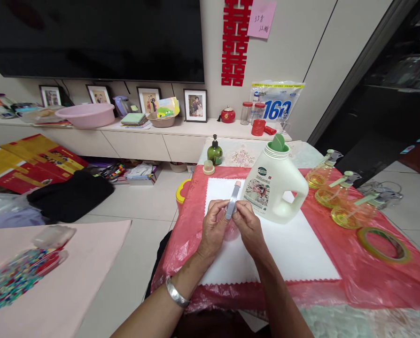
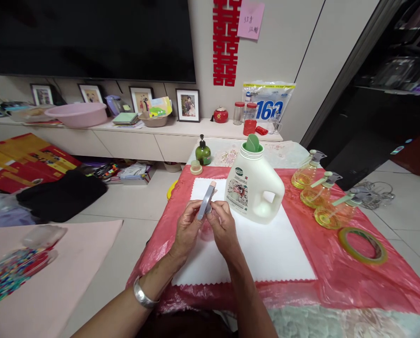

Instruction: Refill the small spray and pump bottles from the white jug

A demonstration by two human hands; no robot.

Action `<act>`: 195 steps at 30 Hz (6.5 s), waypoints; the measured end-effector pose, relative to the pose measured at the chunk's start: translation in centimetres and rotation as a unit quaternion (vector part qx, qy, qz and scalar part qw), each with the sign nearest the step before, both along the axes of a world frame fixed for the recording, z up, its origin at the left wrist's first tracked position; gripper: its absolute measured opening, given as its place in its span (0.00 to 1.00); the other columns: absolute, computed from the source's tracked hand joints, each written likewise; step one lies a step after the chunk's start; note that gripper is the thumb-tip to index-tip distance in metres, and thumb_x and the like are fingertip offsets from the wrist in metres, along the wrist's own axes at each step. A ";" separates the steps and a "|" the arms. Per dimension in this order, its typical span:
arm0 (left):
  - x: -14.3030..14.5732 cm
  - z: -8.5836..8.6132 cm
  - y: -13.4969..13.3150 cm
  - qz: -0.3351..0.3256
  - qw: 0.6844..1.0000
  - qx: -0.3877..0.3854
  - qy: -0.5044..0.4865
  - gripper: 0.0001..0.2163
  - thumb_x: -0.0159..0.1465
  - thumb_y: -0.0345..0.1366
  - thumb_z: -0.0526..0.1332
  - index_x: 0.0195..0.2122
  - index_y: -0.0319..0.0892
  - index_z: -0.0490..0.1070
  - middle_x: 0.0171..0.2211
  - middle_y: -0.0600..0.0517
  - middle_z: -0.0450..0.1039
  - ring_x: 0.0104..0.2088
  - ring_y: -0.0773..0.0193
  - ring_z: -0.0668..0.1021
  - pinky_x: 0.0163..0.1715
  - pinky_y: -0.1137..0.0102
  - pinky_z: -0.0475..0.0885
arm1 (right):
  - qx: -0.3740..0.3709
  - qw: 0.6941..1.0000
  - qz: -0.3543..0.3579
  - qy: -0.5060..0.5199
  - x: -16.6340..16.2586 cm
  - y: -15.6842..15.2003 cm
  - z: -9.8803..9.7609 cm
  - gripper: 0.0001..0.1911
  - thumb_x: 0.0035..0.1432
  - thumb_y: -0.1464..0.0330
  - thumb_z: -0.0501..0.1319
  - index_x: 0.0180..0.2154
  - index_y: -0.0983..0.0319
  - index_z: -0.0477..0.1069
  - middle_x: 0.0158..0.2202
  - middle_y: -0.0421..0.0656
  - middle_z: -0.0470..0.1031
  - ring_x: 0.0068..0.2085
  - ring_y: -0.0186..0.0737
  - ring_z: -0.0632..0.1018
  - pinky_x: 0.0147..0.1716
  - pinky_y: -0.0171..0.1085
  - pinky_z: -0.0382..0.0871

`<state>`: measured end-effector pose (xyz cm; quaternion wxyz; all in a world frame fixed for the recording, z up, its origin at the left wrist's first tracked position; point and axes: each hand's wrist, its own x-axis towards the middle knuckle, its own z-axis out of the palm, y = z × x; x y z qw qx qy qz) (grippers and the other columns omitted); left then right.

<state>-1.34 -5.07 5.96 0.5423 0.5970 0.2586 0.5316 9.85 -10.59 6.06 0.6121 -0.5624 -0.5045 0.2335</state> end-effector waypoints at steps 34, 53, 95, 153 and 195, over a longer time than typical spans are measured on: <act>-0.1 -0.6 0.1 -0.011 1.000 -0.020 -0.006 0.16 0.61 0.48 0.68 0.46 0.47 0.80 0.46 0.47 0.76 0.51 0.54 0.77 0.55 0.60 0.70 | -0.019 0.999 0.042 0.015 0.0 0.0 0.4 0.23 0.69 0.51 0.53 0.51 0.60 0.76 0.44 0.45 0.66 0.50 0.38 0.70 0.51 0.35 0.68; -0.2 -0.7 -0.3 -0.052 0.989 -0.118 -0.068 0.09 0.66 0.41 0.63 0.43 0.44 0.75 0.39 0.51 0.75 0.42 0.61 0.75 0.46 0.68 0.70 | 0.052 0.990 -0.129 0.038 -1.9 0.5 -2.1 0.16 0.56 0.58 0.69 0.42 0.61 0.77 0.41 0.44 0.67 0.45 0.39 0.73 0.46 0.39 0.69; 0.3 -0.6 -0.4 -0.029 0.994 -0.075 -0.075 0.13 0.63 0.46 0.67 0.42 0.44 0.73 0.40 0.50 0.74 0.42 0.60 0.76 0.47 0.65 0.71 | 0.024 0.996 -0.074 0.054 -1.0 -0.1 -1.3 0.18 0.60 0.55 0.66 0.45 0.60 0.79 0.44 0.45 0.70 0.48 0.40 0.73 0.48 0.38 0.70; -2.9 -3.0 0.5 -0.150 0.981 -0.085 0.091 0.39 0.51 0.37 0.76 0.64 0.49 0.65 0.66 0.43 0.63 0.69 0.44 0.63 0.68 0.49 0.57 | -0.009 0.995 -0.083 -0.053 -1.1 -0.4 0.4 0.17 0.60 0.58 0.62 0.46 0.61 0.77 0.47 0.45 0.74 0.49 0.41 0.74 0.50 0.38 0.67; -1.7 -2.3 -4.9 -0.079 0.976 -0.186 0.075 0.40 0.46 0.43 0.77 0.59 0.47 0.63 0.57 0.45 0.72 0.52 0.49 0.79 0.48 0.61 0.79 | -0.026 0.990 -0.124 0.064 -3.6 -6.7 3.9 0.28 0.47 0.71 0.69 0.51 0.60 0.69 0.49 0.43 0.71 0.53 0.44 0.72 0.57 0.41 0.68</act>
